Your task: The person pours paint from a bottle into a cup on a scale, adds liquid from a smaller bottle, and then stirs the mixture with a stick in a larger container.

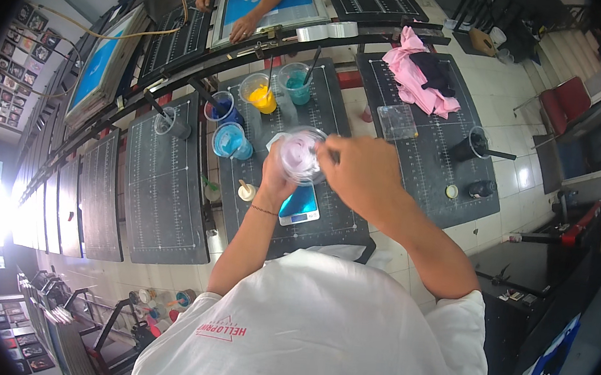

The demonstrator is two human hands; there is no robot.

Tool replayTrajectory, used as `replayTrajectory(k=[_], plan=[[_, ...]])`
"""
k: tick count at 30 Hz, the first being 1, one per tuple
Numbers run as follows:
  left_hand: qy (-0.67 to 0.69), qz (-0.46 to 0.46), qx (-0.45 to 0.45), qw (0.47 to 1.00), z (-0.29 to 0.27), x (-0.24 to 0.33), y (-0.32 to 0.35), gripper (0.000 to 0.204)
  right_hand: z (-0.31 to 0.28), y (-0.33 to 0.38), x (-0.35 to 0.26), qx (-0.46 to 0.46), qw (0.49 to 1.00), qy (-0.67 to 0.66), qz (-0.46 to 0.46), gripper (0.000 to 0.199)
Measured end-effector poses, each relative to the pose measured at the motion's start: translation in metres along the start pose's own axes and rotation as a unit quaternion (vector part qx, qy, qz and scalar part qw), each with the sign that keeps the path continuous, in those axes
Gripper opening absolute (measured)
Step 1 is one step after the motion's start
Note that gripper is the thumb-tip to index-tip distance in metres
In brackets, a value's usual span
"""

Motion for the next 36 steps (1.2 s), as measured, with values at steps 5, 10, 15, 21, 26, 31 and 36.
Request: replayTrajectory(k=[5, 10, 15, 21, 26, 31, 36], plan=[[-0.001, 0.017, -0.023, 1.0, 0.0, -0.005, 0.008, 0.059, -0.024, 0.005, -0.019, 0.031, 0.999, -0.027, -0.006, 0.027], [0.119, 0.001, -0.146, 0.982, 0.002, -0.006, 0.005, 0.046, 0.001, 0.006, -0.018, 0.024, 0.999, 0.02, -0.042, 0.026], [0.126, 0.015, -0.129, 0.983, 0.003, -0.004, 0.009, 0.047, -0.012, 0.014, -0.037, -0.012, 0.998, 0.015, -0.06, 0.027], [0.016, 0.068, -0.124, 0.99, 0.013, 0.001, 0.011, 0.048, -0.012, 0.018, -0.041, 0.002, 0.997, 0.013, -0.071, 0.026], [0.116, 0.014, -0.149, 0.982, 0.007, -0.004, 0.006, 0.046, 0.004, 0.02, -0.031, -0.061, 0.989, 0.076, -0.113, 0.026], [0.114, 0.03, -0.135, 0.984, -0.007, -0.012, 0.005, 0.043, -0.008, 0.016, -0.037, -0.079, 0.98, 0.083, -0.161, 0.024], [0.07, 0.034, -0.102, 0.992, -0.011, -0.012, 0.003, 0.041, -0.009, 0.008, -0.026, -0.077, 0.974, 0.146, -0.157, 0.02]])
Point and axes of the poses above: each hand's wrist, its own y-axis away from the middle knuckle, its own z-axis out of the palm, x = y × z, the point moved 5 cm from there along -y, towards the middle knuckle, and after that the axes turned 5 degrees about -x, right-handed, at the moved point
